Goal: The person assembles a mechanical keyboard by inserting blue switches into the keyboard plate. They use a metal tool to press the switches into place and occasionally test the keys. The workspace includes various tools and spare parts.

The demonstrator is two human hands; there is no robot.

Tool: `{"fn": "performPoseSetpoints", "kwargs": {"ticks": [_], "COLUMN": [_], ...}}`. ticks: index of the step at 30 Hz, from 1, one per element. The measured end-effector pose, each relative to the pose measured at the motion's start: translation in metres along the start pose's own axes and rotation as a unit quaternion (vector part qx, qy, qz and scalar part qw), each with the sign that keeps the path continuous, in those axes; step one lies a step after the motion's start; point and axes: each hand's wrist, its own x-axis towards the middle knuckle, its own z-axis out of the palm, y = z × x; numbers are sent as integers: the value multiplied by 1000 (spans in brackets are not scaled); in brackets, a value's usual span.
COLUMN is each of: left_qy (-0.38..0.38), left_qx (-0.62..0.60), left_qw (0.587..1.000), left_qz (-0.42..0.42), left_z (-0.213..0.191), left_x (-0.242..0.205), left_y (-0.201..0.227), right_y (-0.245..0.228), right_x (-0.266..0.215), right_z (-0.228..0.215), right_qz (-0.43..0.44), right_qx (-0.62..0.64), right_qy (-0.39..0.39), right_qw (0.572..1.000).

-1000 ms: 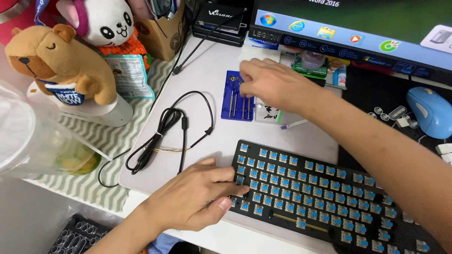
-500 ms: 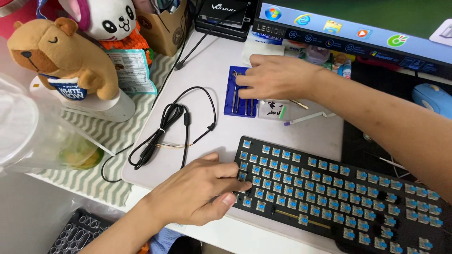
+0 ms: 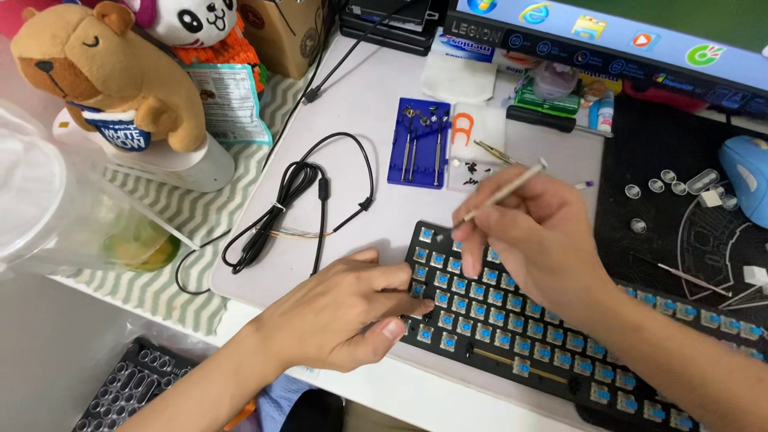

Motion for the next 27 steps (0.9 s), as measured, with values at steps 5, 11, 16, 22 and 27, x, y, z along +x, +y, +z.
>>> {"fn": "performPoseSetpoints", "kwargs": {"ticks": [5, 11, 16, 22, 27], "left_qy": [2, 4, 5, 13, 11], "left_qx": [-4, 22, 15, 6, 14], "left_qw": [1000, 1000, 1000, 1000, 1000], "left_qz": [-2, 20, 11, -1, 1], "left_z": [1, 2, 4, 4, 6], "left_x": [-1, -2, -3, -2, -3], "left_y": [1, -2, 0, 2, -1], "right_y": [-11, -43, -42, -30, -22], "right_x": [-21, -39, -47, -43, -41], "right_z": [5, 19, 28, 29, 25], "right_qz": [-5, 71, 85, -14, -21], "right_qx": [-1, -260, -401, -502, -498], "right_qy": [14, -17, -74, -136, -146], "right_qw": [1000, 963, 909, 854, 855]}}
